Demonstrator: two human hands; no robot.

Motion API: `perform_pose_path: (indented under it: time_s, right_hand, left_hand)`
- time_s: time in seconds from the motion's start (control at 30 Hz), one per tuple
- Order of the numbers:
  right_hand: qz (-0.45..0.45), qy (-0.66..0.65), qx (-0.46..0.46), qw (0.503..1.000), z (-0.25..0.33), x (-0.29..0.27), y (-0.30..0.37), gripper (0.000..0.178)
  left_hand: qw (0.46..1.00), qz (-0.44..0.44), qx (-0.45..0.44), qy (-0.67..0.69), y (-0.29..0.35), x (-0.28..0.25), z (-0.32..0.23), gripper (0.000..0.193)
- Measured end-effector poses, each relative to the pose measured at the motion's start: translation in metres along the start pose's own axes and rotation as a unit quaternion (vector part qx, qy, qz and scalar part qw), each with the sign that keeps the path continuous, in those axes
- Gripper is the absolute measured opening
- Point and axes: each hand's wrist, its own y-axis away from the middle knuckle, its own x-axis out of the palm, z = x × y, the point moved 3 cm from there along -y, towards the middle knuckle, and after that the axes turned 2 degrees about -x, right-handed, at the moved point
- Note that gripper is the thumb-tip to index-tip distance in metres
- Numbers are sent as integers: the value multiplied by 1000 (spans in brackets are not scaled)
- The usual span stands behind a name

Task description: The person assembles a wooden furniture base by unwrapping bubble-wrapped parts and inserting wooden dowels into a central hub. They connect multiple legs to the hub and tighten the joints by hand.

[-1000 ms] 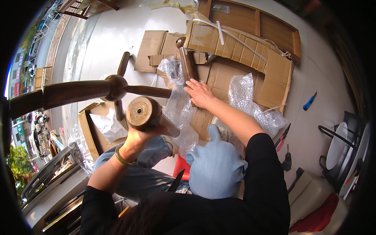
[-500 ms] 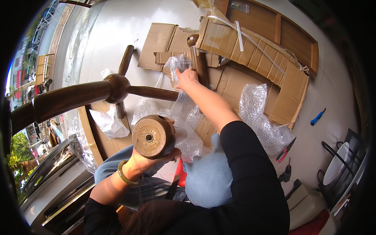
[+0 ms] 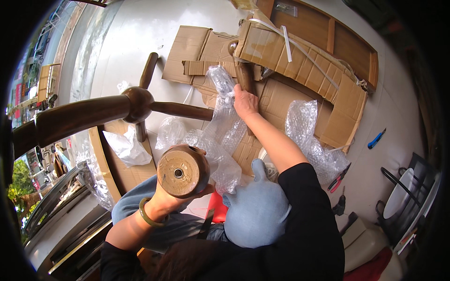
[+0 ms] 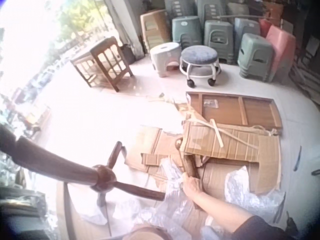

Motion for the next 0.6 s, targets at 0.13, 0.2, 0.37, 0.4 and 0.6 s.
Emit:
perform_pose_path:
  time_s: [0.13,0.2,0.37,0.4,0.6]
  right_hand:
    - [-84,-316,167,930,-36,-16,4,16]
    - [-148,-531,189,812,-46,-22,14,12]
    - [-124,-753,238,601,-79,-42,53,20]
    - [-150,-739,295,587,-92,-43,60,20]
    - [-183,-725,407,525,-167,-42,97,16]
  left_hand:
    - [998,16,25,-61,3,1,3,79]
    - [999,21,10,-39,4,2,4,80]
    - [999,43,12,3,5,6,3,81]
    - [999,45,10,-2,6,7,3,81]
    - [996,63,33,-45,5,12,1,78]
